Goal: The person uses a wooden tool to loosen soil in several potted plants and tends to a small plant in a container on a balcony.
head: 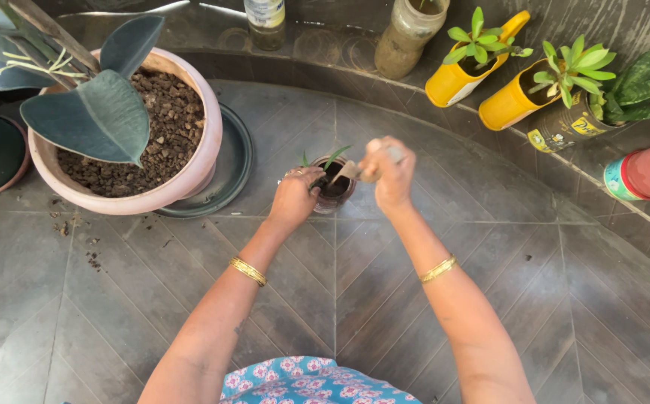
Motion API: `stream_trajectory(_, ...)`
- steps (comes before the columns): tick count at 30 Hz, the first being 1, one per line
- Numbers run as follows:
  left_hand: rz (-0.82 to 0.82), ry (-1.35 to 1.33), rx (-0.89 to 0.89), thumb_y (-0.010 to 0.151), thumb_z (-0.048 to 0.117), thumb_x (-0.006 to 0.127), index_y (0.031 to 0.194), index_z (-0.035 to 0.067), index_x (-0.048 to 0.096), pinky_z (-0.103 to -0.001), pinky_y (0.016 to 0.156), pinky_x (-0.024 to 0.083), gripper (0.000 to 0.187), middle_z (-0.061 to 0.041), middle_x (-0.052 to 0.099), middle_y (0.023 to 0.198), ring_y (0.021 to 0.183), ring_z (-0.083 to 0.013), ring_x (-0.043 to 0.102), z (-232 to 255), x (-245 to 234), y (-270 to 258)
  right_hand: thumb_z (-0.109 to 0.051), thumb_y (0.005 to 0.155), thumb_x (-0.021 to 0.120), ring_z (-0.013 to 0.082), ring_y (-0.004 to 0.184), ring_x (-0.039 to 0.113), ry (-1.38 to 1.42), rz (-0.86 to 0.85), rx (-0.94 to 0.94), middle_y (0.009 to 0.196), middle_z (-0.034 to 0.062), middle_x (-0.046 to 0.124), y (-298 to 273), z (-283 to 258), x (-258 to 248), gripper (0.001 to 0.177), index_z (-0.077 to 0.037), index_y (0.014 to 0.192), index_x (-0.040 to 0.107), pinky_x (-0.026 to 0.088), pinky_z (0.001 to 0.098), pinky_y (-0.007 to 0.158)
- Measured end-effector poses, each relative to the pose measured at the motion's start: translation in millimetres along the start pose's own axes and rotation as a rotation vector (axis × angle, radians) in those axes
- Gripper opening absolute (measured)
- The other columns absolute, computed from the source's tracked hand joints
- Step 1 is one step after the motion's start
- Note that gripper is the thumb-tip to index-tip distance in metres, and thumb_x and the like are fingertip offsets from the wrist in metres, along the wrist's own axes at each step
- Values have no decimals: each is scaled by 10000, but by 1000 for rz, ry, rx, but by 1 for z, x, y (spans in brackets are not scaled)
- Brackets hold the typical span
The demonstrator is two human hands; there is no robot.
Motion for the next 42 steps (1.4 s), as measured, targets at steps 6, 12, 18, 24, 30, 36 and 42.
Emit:
stream_trajectory(6,-33,-22,-28,782,8,728,1184,44,731,-435,1057,467,404,-113,692,1295,1200,-351,607,-7,2,5,-104,905,626,115,572,562,-129,-29,-156,626,32,572,-13,-22,-6,142,-31,783,619,466,293,569)
stream_trajectory(12,-23,-23,-45,781,-10,720,1183,46,732,-428,1060,468,407,-109,693,1297,1205,-344,610,-6,3,4,-54,898,627,112,535,477,-316,-25,-102,616,51,528,0,20,-8,188,-14,725,566,353,283,492)
stream_trajectory(18,-10,-32,-63,766,-19,719,1181,57,735,-421,1054,475,423,-105,693,1295,1202,-342,615,-10,5,6,-21,867,585,109,506,510,-168,0,-94,617,46,554,-5,2,-11,182,-13,688,550,397,297,478)
stream_trajectory(24,-17,-84,-108,771,-10,724,1178,68,739,-421,1048,480,414,-90,699,1290,1190,-340,624,-14,5,3,21,869,542,95,515,452,-171,-6,-21,612,40,511,-3,16,-9,232,-29,655,468,350,280,483)
stream_trajectory(30,-25,-113,-131,767,-19,717,1181,66,738,-424,1046,479,424,-92,695,1296,1184,-348,622,-18,5,6,39,873,539,97,510,462,-146,13,-38,604,37,498,-8,21,-5,225,-21,665,480,375,283,486)
stream_trajectory(36,-17,-88,-128,765,-17,721,1178,71,739,-419,1051,475,422,-89,690,1302,1195,-343,620,-13,2,6,46,878,530,87,494,440,-105,-23,13,600,36,499,5,11,-2,256,-38,651,446,348,272,468)
stream_trajectory(42,-26,-117,-194,788,-12,716,1186,76,739,-412,1047,485,408,-84,686,1307,1203,-339,620,-15,3,-1,44,870,560,89,516,485,-236,-29,-15,596,38,526,-3,35,0,239,-21,647,502,368,266,480)
Point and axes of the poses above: each hand's wrist, its own y-axis towards the middle knuckle, its own x-axis out of the palm, z = x × y, the point moved 9 cm from there along y, towards the middle knuckle
